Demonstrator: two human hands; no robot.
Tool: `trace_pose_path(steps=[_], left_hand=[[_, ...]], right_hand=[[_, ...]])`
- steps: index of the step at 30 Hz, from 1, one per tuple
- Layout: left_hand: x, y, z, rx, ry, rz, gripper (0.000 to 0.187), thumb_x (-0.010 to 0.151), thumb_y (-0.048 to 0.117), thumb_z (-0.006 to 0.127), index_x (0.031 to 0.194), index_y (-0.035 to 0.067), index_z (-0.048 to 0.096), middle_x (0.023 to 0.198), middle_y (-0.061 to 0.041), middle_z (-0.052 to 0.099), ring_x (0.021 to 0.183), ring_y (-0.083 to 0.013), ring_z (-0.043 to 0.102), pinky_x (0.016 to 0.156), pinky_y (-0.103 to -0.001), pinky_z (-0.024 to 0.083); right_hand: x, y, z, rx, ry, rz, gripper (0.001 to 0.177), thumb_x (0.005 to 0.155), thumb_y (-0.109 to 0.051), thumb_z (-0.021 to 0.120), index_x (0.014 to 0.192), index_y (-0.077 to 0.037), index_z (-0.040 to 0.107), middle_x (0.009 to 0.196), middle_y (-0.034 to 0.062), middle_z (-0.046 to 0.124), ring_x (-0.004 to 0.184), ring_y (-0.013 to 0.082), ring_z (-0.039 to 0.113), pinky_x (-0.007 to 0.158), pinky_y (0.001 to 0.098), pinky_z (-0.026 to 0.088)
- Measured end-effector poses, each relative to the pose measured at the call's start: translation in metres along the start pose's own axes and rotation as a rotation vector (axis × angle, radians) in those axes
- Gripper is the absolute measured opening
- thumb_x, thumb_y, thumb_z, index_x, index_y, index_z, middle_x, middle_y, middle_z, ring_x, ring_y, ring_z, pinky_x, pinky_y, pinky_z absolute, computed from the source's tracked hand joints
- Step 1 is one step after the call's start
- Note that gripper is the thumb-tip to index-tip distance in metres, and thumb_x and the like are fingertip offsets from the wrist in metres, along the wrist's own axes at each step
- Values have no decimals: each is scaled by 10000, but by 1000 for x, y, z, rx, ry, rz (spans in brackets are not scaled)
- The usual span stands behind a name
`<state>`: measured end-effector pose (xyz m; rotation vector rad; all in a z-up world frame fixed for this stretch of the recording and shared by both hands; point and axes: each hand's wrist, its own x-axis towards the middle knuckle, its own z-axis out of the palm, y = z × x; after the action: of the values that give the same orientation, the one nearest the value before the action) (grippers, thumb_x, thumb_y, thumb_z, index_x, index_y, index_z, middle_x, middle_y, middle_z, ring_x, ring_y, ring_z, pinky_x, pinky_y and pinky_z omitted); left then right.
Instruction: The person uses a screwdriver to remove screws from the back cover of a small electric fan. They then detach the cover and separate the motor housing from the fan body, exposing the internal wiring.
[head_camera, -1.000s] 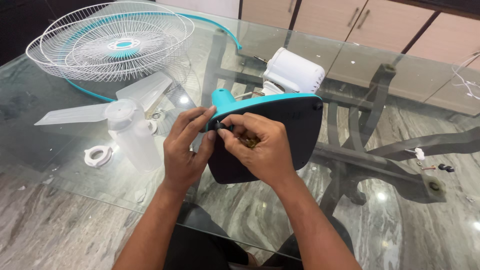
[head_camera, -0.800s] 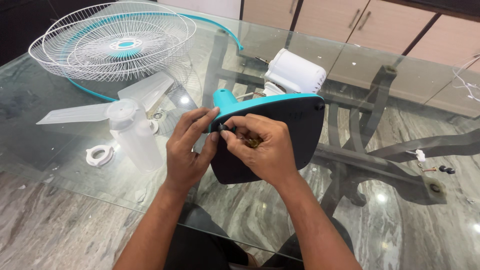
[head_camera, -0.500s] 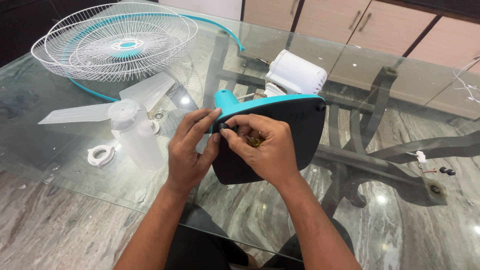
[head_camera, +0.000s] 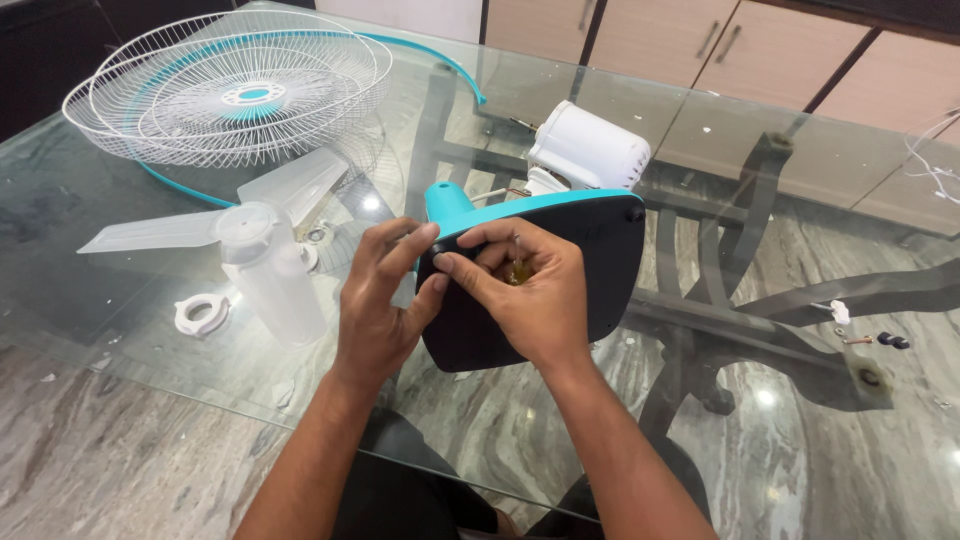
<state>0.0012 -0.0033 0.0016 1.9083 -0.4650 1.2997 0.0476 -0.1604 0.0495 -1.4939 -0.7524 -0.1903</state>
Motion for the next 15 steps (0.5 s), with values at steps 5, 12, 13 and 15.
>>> trace_pose_path(steps=[5, 12, 13, 15], left_hand=[[-2, 0, 4, -44, -18, -35, 320, 981, 33, 741, 1284, 113, 676, 1245, -124, 580, 1002, -211, 693, 856, -330, 588], [2, 1, 6, 9, 67, -38, 304, 959, -12, 755, 1237, 84, 682, 1175, -120, 619, 1045, -248, 683, 879, -346, 567], [3, 3, 7, 8, 80, -46, 303, 956, -16, 754, 1234, 84, 684, 1168, -121, 624, 1048, -249, 683, 883, -347, 565], [1, 6, 10, 8, 103, -63, 304, 952, -25, 751, 1228, 83, 688, 1155, -122, 635, 1055, -252, 683, 891, -349, 562]], right_hand=[[-3, 2, 1, -28, 99, 49, 194, 848, -55, 851, 975, -6, 713, 697, -18, 667, 618, 9, 573, 531, 182, 438], [-20, 0, -9, 274, 17, 75, 425, 956, 4, 695, 1350, 8, 535, 1065, 47, 627, 881, 55, 626, 728, 202, 529], [-26, -1, -11, 241, 7, 96, 445, 981, -9, 661, 1399, 8, 510, 1111, 60, 619, 938, 82, 653, 778, 224, 559], [-40, -4, -13, 177, -11, 139, 489, 1029, -36, 593, 1497, 9, 459, 1203, 87, 603, 1050, 137, 708, 878, 268, 621]])
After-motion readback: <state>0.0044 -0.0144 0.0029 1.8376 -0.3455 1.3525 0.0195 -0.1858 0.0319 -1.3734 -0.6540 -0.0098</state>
